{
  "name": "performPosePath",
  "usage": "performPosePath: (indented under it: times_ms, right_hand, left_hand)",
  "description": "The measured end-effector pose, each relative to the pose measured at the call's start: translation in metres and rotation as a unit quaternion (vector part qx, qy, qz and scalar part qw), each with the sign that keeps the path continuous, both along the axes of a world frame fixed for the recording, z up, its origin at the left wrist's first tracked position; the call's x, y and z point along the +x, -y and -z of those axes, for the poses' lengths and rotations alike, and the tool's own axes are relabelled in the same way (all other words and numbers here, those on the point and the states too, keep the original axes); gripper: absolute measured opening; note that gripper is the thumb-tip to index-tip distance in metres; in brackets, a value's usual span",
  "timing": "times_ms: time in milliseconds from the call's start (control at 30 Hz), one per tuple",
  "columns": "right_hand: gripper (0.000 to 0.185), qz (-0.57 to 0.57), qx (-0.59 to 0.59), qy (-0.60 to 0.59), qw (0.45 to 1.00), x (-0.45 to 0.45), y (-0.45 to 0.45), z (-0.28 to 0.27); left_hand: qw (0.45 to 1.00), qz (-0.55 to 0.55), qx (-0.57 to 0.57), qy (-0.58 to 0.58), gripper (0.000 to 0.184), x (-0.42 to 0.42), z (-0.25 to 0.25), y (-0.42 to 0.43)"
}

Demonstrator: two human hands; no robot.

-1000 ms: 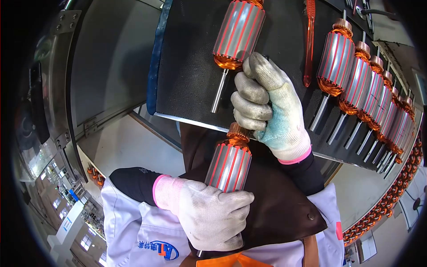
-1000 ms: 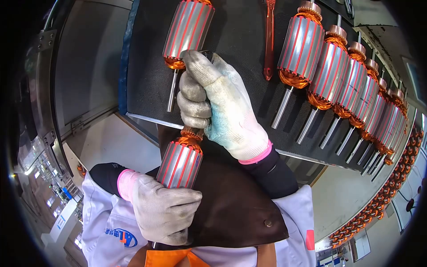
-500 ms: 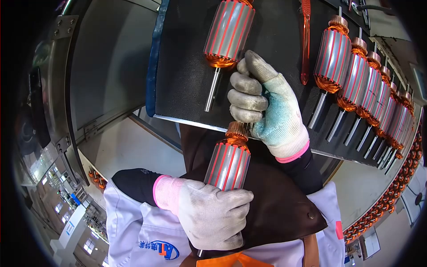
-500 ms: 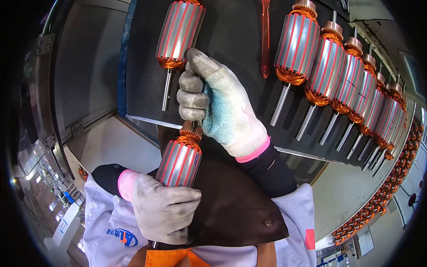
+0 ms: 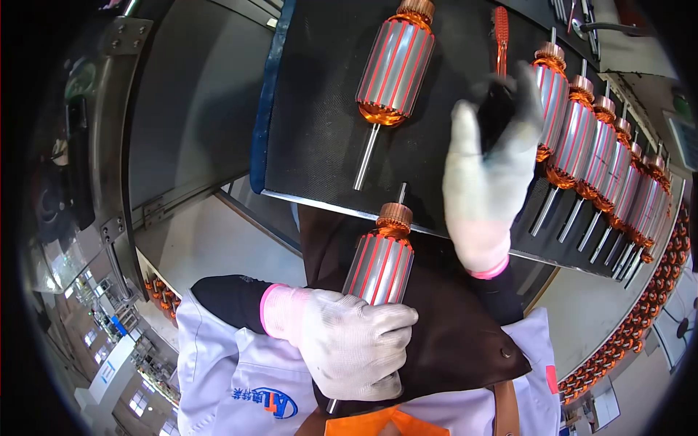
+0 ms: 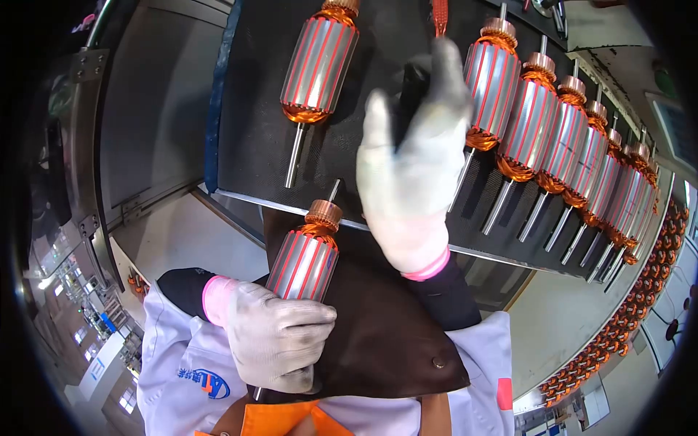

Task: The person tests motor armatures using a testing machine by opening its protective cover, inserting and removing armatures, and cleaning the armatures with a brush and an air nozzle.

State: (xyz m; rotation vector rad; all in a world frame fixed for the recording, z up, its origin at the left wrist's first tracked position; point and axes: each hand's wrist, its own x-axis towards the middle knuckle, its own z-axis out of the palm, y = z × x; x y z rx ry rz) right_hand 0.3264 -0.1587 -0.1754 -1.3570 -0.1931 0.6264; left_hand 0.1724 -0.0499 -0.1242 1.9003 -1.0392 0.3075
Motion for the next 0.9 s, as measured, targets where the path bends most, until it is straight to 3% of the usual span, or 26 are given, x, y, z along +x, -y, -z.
performPosePath:
  times_ms: [100,200,233,267,300,367,400,433,500,567,600,633,667,700,733,767,867,900]
  right_hand:
    - [0.045,-0.025,-0.074,0.204,0.976,-0.009,0.017,-0.01]
    - [0.06,-0.043,-0.128,0.412,0.901,-0.022,0.034,-0.026]
    - [0.058,-0.111,-0.152,0.245,0.951,-0.027,0.041,-0.037]
    - [0.056,-0.182,-0.171,0.076,0.965,-0.032,0.048,-0.049]
    - [0.056,-0.191,-0.155,0.1,0.964,-0.035,0.051,-0.049]
    - [0.057,-0.296,-0.097,-0.002,0.95,-0.039,0.05,-0.033]
    - [0.056,-0.187,-0.028,-0.144,0.971,-0.05,0.046,-0.032]
    - [0.056,-0.088,0.043,-0.289,0.952,-0.059,0.04,-0.034]
    - [0.053,-0.148,0.076,-0.275,0.947,-0.051,0.035,-0.067]
    - [0.051,-0.202,0.091,-0.271,0.937,-0.048,0.015,-0.103]
    - [0.049,-0.186,0.134,-0.206,0.951,-0.051,0.005,-0.119]
    - [0.046,-0.162,0.179,-0.144,0.96,-0.054,-0.002,-0.13]
    - [0.044,-0.131,0.226,-0.086,0.961,-0.059,-0.01,-0.141]
    - [0.044,-0.148,0.236,-0.079,0.957,-0.066,-0.021,-0.151]
    - [0.045,-0.185,0.237,-0.038,0.953,-0.074,-0.032,-0.161]
    - [0.047,-0.22,0.237,0.004,0.946,-0.084,-0.044,-0.172]
    - [0.06,-0.384,0.247,0.154,0.876,-0.118,-0.077,-0.201]
    - [0.06,-0.389,0.252,0.159,0.872,-0.131,-0.089,-0.209]
  left_hand:
    - [0.997,-0.078,-0.003,0.025,0.017,-0.003,-0.001,0.008]
    - [0.994,-0.108,-0.013,0.027,0.016,0.0,-0.005,0.008]
    - [0.995,-0.093,-0.029,0.007,0.017,0.003,-0.008,0.008]
    - [0.996,-0.082,-0.042,-0.01,0.018,0.006,-0.011,0.009]
    - [0.995,-0.095,-0.024,0.01,0.018,0.01,-0.014,0.011]
    - [0.991,-0.117,-0.066,-0.03,0.022,0.019,-0.021,0.015]
    - [0.99,-0.139,-0.038,-0.001,0.022,0.021,-0.026,0.017]
    - [0.991,-0.132,-0.007,0.014,0.025,0.022,-0.031,0.022]
    - [0.985,-0.159,0.057,0.048,0.028,0.017,-0.057,0.013]
    - [0.927,-0.363,0.029,0.095,0.027,0.006,-0.091,0.006]
    - [0.884,-0.453,0.004,0.12,0.028,-0.003,-0.102,0.005]
    - [0.871,-0.471,0.016,0.138,0.028,-0.017,-0.101,0.006]
    - [0.889,-0.443,-0.115,-0.021,0.03,-0.038,-0.093,0.002]
    - [0.869,-0.39,-0.245,-0.179,0.034,-0.06,-0.088,-0.003]
    - [0.811,-0.318,-0.366,-0.328,0.038,-0.08,-0.085,-0.007]
    - [0.813,-0.329,-0.363,-0.314,0.038,-0.097,-0.095,-0.005]
    - [0.669,-0.303,-0.526,-0.428,0.047,-0.141,-0.129,0.012]
    - [0.673,-0.307,-0.526,-0.42,0.047,-0.153,-0.132,0.015]
